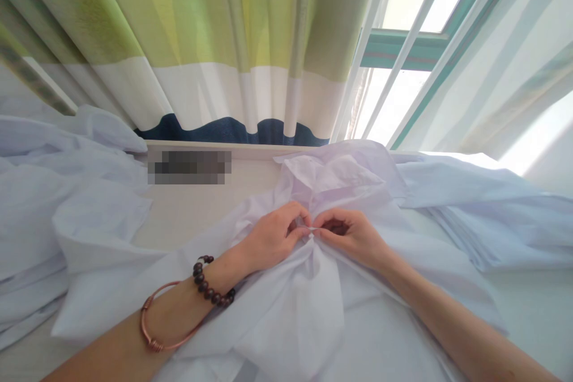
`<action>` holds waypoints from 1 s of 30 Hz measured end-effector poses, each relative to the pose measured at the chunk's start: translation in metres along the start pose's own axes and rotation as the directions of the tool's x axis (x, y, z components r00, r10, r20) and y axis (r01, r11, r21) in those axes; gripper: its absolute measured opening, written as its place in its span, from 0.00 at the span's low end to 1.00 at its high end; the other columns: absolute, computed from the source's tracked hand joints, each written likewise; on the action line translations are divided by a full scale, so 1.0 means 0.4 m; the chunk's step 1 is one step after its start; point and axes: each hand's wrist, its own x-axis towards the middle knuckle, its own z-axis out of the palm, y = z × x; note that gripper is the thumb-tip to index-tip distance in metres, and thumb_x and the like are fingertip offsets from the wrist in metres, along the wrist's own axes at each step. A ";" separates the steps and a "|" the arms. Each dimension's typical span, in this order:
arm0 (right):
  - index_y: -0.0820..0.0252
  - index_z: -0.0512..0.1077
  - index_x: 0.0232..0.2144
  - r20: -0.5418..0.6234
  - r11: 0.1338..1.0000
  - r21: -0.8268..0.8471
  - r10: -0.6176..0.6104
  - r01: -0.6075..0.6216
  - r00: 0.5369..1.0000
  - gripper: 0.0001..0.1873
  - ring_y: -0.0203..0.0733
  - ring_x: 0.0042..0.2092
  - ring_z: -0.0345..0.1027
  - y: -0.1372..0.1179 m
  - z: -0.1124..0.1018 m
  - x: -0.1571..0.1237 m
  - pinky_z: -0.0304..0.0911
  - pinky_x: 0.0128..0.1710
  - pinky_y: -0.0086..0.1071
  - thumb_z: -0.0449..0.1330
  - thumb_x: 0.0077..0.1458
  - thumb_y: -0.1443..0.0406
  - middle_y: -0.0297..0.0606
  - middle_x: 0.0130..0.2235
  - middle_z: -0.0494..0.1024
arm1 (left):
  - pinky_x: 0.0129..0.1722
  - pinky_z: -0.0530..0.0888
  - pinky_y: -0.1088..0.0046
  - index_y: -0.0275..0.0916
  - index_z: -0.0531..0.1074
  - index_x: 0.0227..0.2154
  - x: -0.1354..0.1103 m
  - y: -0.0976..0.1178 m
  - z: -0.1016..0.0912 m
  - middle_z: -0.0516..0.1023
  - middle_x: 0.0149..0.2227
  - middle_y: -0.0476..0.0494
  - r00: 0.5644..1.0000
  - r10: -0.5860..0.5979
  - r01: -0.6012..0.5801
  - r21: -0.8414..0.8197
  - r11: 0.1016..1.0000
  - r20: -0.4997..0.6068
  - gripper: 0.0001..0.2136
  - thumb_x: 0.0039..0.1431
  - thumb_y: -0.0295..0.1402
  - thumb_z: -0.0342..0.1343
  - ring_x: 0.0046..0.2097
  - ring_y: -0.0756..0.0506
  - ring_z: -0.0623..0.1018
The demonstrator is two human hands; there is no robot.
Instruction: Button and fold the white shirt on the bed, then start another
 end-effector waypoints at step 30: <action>0.59 0.71 0.35 0.087 0.472 -0.712 -0.675 0.520 0.733 0.06 0.33 0.30 0.72 -0.013 0.010 -0.029 0.63 0.30 0.25 0.56 0.58 0.73 0.36 0.32 0.79 | 0.31 0.67 0.75 0.39 0.68 0.34 -0.011 -0.003 0.001 0.75 0.31 0.49 0.992 0.116 -0.106 0.158 0.982 -0.057 0.03 0.61 0.31 0.51 0.31 0.50 0.72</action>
